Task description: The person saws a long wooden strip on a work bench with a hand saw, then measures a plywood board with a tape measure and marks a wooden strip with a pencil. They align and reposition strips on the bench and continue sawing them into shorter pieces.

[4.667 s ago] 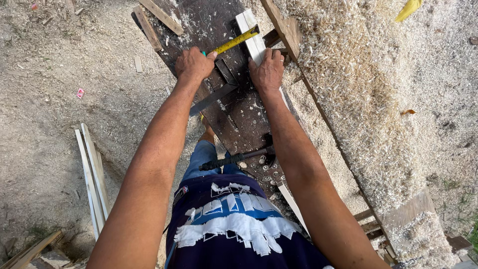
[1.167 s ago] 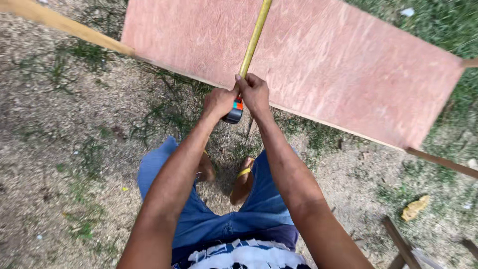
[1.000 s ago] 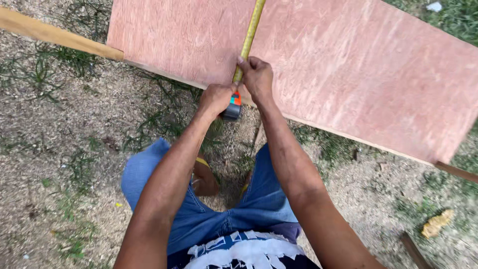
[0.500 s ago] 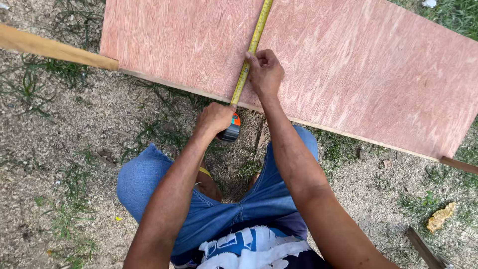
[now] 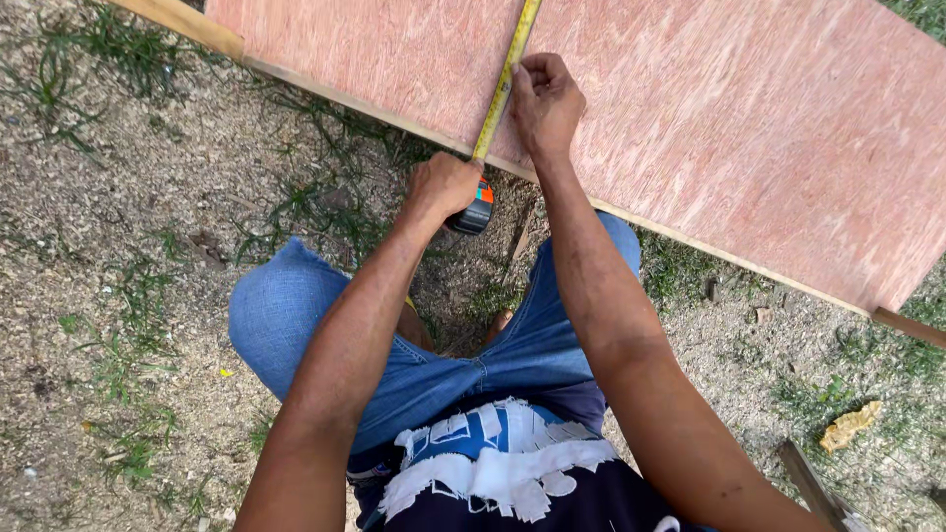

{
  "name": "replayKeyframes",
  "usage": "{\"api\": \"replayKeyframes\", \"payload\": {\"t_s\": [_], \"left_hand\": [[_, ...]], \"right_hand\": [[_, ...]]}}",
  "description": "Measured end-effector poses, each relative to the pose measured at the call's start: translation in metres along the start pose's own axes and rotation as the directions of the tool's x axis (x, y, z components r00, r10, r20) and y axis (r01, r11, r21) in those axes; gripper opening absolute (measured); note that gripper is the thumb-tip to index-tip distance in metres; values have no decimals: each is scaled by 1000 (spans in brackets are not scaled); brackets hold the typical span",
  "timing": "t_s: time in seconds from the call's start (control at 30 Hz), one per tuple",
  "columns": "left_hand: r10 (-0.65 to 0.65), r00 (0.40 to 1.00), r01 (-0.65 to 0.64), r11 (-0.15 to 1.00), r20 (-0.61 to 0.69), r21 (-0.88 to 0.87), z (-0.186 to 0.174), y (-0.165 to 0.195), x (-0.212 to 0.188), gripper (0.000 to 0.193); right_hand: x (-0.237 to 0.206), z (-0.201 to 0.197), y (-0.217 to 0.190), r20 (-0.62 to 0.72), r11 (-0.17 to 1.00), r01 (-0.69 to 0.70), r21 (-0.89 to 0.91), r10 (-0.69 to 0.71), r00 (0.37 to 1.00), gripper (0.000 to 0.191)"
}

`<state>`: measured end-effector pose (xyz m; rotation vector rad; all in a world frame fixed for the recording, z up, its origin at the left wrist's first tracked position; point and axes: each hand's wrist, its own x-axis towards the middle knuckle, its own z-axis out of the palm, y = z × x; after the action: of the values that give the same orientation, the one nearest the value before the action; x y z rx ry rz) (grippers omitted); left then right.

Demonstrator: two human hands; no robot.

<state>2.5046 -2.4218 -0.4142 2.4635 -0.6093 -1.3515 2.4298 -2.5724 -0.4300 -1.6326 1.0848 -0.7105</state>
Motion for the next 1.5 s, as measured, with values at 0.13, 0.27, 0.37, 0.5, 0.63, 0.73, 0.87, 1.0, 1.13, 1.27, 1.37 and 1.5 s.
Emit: {"api": "replayKeyframes", "payload": {"t_s": [0.13,0.27,0.37,0.5,0.63,0.73,0.87,1.0,1.13,1.27,1.37,1.5], "left_hand": [[-49,999,48,997,-22,-55,-4,-5,-1,58],[-66,998,64,996,-25,-62,-11,-4,-9,57],[-98,994,102,991,51,-81,-14,0,-14,56],[-87,996,88,995,31,-45,-16,3,-16,55],[-95,995,96,994,36,-49,-16,2,-15,56],[-84,996,85,996,30,-36,-17,1,-14,57],[-88,995,91,994,51,-56,-17,3,-15,58],[-110,993,111,993,43,-27,-19,6,-14,65],[-46,999,46,999,-6,-19,-23,10,-11,65],[-53,998,53,999,25,-9,-25,11,-10,65],[-116,989,122,990,87,-67,-24,12,-7,62],[-18,999,18,1000,39,14,-22,11,0,63]], "right_hand": [[3,-2,13,-17,999,47,-2,-47,999,13],[7,-4,23,61,990,101,-97,-95,994,12],[4,-9,24,145,981,105,-162,-82,986,17],[-11,-19,19,271,977,135,-168,-86,959,25],[-25,-25,11,310,980,165,-111,-123,943,32],[-28,-27,3,338,976,181,-124,-130,932,32],[-28,-26,-8,357,967,198,-160,-130,925,28],[-31,-26,-16,372,961,224,-161,-151,916,25],[-30,-27,-10,385,966,209,-152,-137,913,26],[-28,-27,-2,401,961,226,-157,-147,904,26],[-26,-27,3,404,962,229,-150,-152,902,25],[-25,-27,5,415,964,213,-160,-130,901,25]]}}
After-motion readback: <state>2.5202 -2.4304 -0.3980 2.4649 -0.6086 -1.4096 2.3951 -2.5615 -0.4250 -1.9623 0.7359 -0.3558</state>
